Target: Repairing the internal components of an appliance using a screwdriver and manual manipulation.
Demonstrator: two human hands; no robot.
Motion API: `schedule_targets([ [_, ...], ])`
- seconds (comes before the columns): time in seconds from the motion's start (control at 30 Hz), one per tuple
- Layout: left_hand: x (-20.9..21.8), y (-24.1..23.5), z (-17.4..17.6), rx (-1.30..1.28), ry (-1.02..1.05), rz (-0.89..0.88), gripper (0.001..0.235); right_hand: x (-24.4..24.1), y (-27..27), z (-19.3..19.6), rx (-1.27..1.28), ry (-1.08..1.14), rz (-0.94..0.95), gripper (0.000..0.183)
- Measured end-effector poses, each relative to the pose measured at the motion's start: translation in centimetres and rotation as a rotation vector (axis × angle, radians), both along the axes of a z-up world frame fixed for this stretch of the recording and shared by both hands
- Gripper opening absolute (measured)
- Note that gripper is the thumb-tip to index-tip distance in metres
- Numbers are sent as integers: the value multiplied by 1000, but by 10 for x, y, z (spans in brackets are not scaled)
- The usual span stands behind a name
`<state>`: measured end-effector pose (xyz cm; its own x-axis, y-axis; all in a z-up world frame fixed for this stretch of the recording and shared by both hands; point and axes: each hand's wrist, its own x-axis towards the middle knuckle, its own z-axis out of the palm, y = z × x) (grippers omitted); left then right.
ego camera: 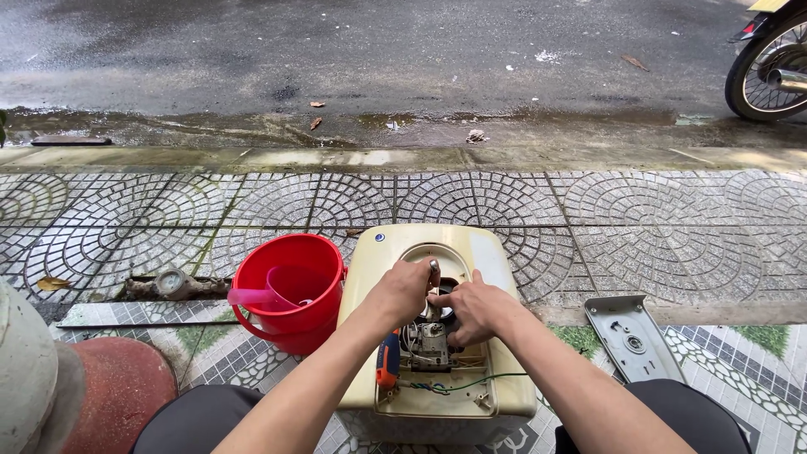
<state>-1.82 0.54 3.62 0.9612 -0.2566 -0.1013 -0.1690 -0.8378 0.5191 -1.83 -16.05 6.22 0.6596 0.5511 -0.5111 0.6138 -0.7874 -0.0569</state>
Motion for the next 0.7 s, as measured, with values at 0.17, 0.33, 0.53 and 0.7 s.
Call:
schedule_targets([
  [0.17, -4, 0, 5, 3, 21, -23, 13, 7, -1, 0, 11, 34, -2, 76],
  [0.33, 5, -5, -12, -44, 72, -46, 15, 17, -7, -14, 76, 26, -26, 71],
  [0.53, 7, -11, -12, -45, 77, -47, 11, 12, -16, -9, 213, -3, -95, 75],
  [0.7, 8, -18, -16, 4, 25, -117, 16, 22, -22, -24, 226, -21, -64, 75],
])
